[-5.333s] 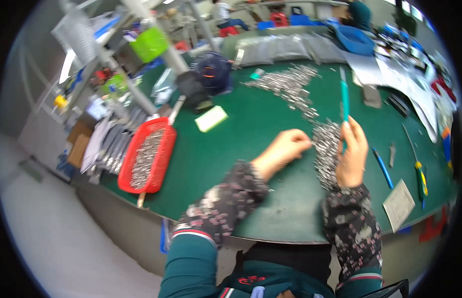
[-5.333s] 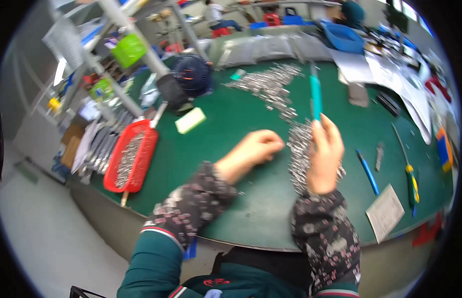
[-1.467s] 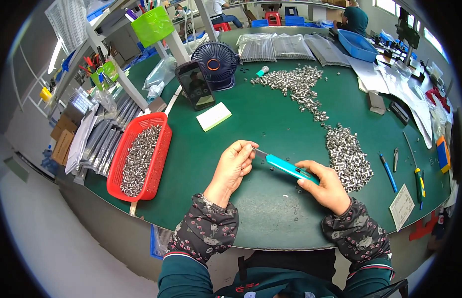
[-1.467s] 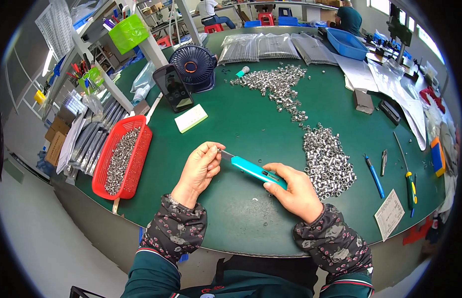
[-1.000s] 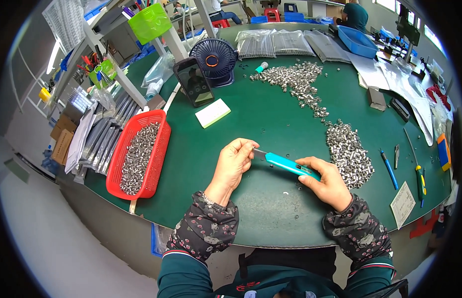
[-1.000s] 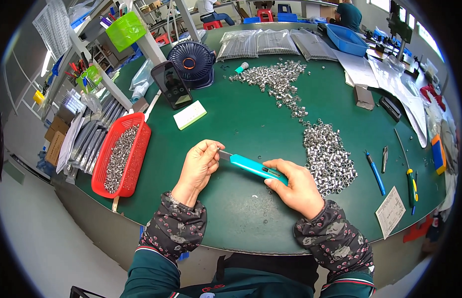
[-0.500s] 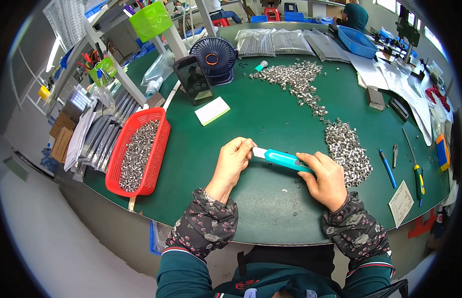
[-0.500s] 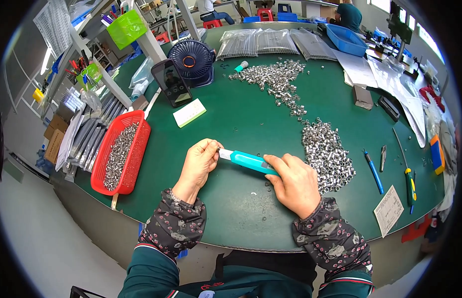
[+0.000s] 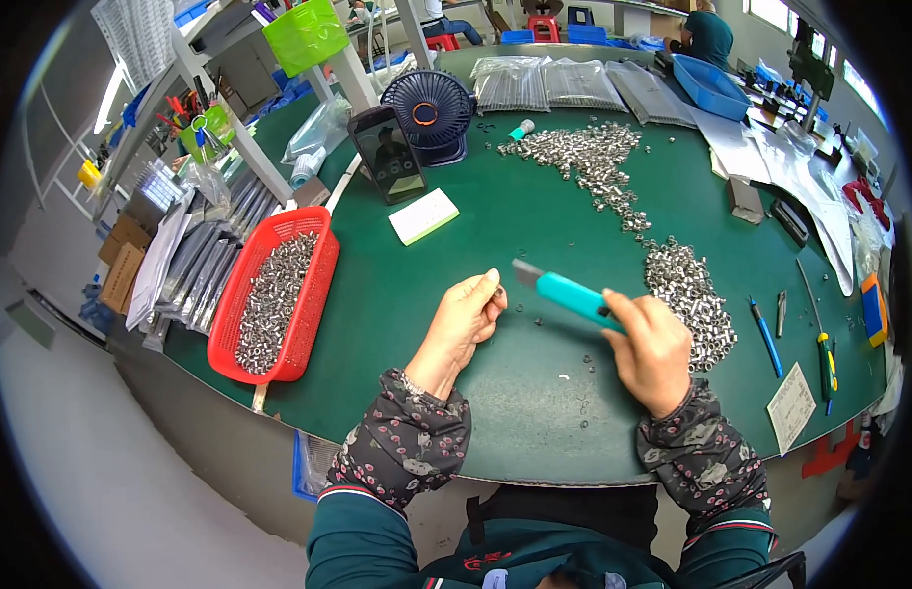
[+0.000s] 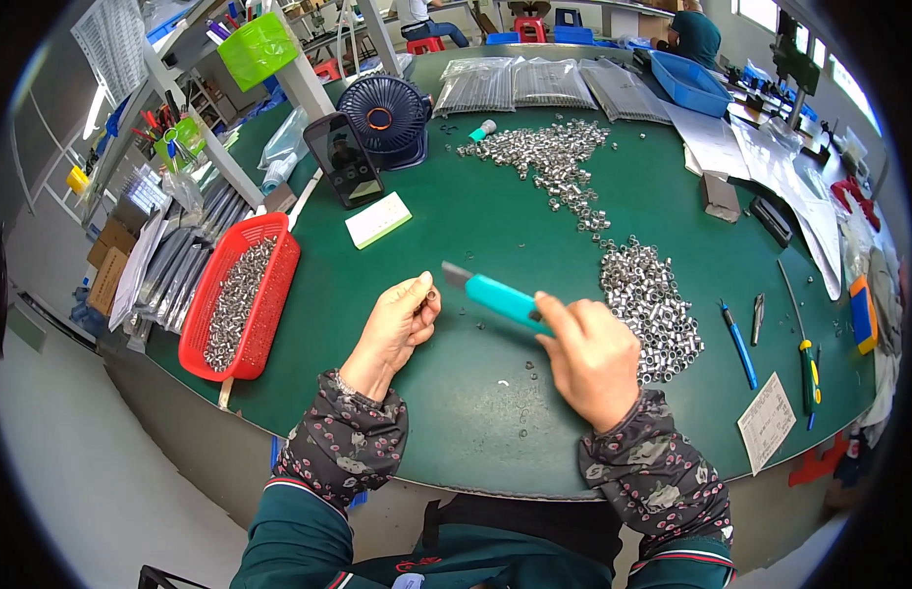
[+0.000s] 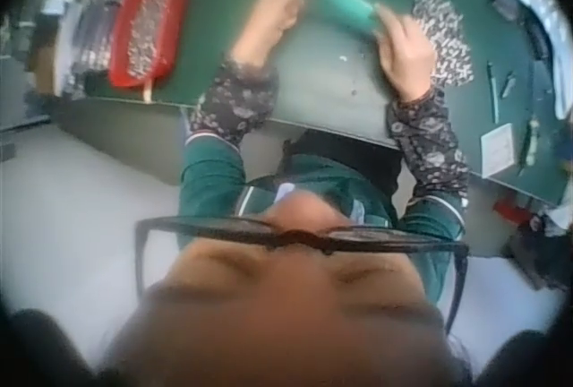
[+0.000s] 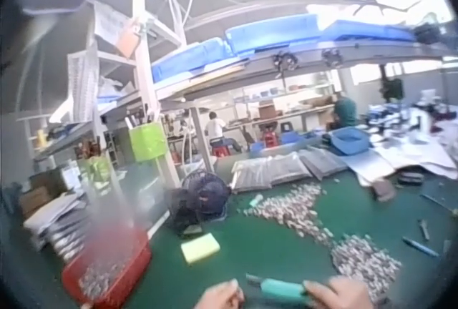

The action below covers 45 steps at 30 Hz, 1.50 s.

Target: The person is manually cleaning or deburring small metal hardware components using a utility knife at an industrial workbench.

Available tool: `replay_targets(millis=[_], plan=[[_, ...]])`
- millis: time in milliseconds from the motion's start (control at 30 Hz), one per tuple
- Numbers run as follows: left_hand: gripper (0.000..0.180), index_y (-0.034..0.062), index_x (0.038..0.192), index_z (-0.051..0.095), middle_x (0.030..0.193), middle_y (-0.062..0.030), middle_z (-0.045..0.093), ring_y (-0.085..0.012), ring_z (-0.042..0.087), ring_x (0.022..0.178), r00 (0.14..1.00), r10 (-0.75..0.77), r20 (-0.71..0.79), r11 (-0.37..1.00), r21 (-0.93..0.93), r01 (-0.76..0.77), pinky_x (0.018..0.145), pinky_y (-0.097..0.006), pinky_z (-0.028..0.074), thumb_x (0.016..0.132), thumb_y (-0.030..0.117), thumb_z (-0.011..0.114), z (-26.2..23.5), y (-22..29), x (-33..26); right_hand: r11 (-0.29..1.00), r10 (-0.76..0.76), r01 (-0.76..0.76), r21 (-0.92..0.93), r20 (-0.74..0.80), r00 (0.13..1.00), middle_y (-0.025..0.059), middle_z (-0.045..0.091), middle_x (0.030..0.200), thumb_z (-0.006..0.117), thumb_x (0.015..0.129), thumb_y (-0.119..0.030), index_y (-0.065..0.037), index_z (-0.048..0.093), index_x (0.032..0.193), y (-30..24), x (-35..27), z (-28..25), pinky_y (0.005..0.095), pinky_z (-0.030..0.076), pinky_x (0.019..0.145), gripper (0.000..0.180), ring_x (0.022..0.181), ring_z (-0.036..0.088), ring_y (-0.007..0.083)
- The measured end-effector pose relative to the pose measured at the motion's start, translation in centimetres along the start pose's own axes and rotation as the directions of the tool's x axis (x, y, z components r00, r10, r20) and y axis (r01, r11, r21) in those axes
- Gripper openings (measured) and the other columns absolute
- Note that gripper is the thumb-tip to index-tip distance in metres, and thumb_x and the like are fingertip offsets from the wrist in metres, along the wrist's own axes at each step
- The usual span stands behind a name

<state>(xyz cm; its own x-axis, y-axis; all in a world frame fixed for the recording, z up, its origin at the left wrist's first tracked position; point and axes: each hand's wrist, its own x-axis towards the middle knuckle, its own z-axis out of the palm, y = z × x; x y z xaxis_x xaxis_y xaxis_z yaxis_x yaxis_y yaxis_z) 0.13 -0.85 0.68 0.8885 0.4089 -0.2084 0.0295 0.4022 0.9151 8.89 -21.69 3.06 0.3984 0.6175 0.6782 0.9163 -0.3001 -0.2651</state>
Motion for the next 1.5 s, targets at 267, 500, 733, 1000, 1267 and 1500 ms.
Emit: replay_targets(millis=[267,500,733,1000,1267,1500], plan=[[0.021,0.0011,0.08,0.051,0.064,-0.0006,0.045,-0.0008,0.031,0.042,0.996,0.086,0.004,0.995,-0.06,-0.086,0.034,-0.013,0.023,0.086,0.02,0.045,-0.1,0.2,0.6,0.992,0.129,-0.13,-0.008,-0.07,0.989,0.009,0.046,0.072,0.059,0.062,-0.001,-0.006,0.051,0.098,0.7,0.7,-0.2,0.0338,0.04,0.055,0.037,0.065,0.049,0.0252],[0.011,0.0053,0.09,0.048,0.069,-0.0033,0.046,-0.0024,0.031,0.045,0.993,0.115,-0.016,0.984,-0.138,-0.116,0.036,-0.013,0.024,0.086,0.014,0.044,-0.3,0.4,0.0,0.98,0.185,-0.187,0.065,0.042,0.982,0.0123,0.048,0.075,0.055,0.066,0.001,-0.004,0.051,0.1,-0.2,0.8,-0.6,0.0347,0.041,0.058,0.035,0.068,0.05,0.0287],[0.008,0.0046,0.089,0.048,0.072,-0.0014,0.047,-0.0018,0.034,0.048,0.992,0.109,0.063,0.962,-0.259,-0.089,0.037,-0.014,0.026,0.084,0.01,0.044,0.1,0.1,-0.3,0.94,0.241,-0.266,0.212,0.135,0.961,0.015,0.052,0.078,0.058,0.064,-0.002,-0.001,0.051,0.094,-0.9,-0.3,-0.4,0.0338,0.041,0.06,0.031,0.069,0.052,0.0302],[0.008,0.0045,0.09,0.047,0.072,-0.0014,0.047,-0.0011,0.034,0.048,0.992,0.093,0.088,0.963,-0.262,-0.067,0.038,-0.014,0.027,0.084,0.009,0.044,0.3,0.4,-0.7,0.898,0.269,-0.329,0.293,0.227,0.936,0.015,0.052,0.074,0.058,0.062,-0.003,0.002,0.052,0.089,-1.1,0.1,0.0,0.033,0.04,0.059,0.028,0.065,0.051,0.0289],[0.008,0.0053,0.09,0.047,0.071,-0.001,0.045,-0.001,0.033,0.048,0.993,0.082,0.08,0.955,-0.29,-0.056,0.038,-0.014,0.027,0.084,0.009,0.043,0.2,0.3,-0.7,0.866,0.314,-0.393,0.31,0.276,0.908,0.0153,0.053,0.076,0.058,0.063,-0.005,0.002,0.052,0.089,-0.8,-0.1,0.2,0.0326,0.04,0.062,0.027,0.067,0.052,0.0286],[0.009,0.005,0.09,0.048,0.072,-0.0011,0.046,-0.0009,0.033,0.048,0.991,0.075,0.112,0.944,-0.328,-0.035,0.038,-0.014,0.027,0.084,0.01,0.043,0.0,0.3,-0.8,0.853,0.332,-0.424,0.303,0.311,0.89,0.0157,0.054,0.077,0.058,0.064,-0.005,0.003,0.052,0.088,-0.8,-0.2,0.2,0.0321,0.041,0.063,0.026,0.068,0.053,0.0286]])
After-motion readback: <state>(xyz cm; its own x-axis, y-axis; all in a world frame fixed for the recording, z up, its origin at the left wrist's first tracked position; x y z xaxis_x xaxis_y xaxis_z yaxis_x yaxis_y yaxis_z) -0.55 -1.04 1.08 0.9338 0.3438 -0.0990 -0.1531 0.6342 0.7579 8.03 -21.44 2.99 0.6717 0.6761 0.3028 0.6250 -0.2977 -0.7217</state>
